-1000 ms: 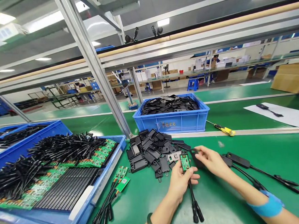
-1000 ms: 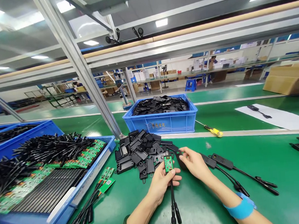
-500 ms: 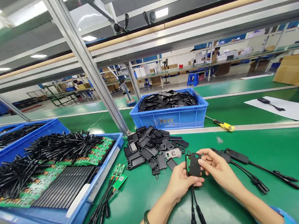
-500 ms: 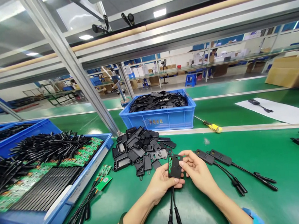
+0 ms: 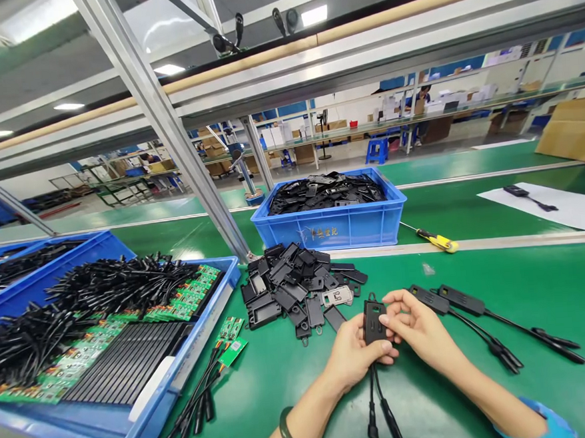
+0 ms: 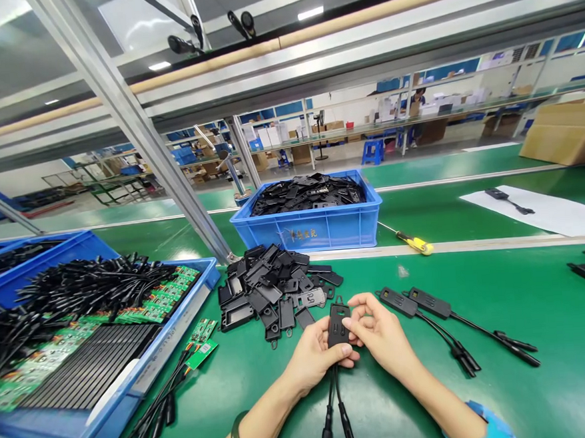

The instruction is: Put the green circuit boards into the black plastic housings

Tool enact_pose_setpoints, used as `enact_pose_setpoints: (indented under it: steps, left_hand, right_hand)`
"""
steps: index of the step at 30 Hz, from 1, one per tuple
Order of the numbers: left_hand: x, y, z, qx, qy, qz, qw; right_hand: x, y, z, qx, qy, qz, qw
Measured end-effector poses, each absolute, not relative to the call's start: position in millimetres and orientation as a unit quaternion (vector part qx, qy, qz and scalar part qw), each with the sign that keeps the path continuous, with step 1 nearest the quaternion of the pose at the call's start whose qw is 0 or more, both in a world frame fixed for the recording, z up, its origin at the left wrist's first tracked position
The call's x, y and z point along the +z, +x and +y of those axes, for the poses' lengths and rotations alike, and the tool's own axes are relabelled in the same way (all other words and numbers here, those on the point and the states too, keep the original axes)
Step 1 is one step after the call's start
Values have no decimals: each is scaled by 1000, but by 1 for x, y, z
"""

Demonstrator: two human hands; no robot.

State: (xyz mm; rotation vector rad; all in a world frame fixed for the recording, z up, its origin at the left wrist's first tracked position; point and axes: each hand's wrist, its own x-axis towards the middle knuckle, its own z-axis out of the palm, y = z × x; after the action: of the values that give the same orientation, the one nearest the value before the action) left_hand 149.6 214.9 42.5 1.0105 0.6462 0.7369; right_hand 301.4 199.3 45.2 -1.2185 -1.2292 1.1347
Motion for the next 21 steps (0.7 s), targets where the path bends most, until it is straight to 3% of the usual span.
enact_pose_setpoints:
  steps: [11,21]
  left_hand:
    - [44,150,214,310,499,282,759]
    - [42,151,211,287,503,296,759]
  right_hand:
    - [48,304,202,571,-490,-450,481]
    - [47,301,201,524,-523,-488,461]
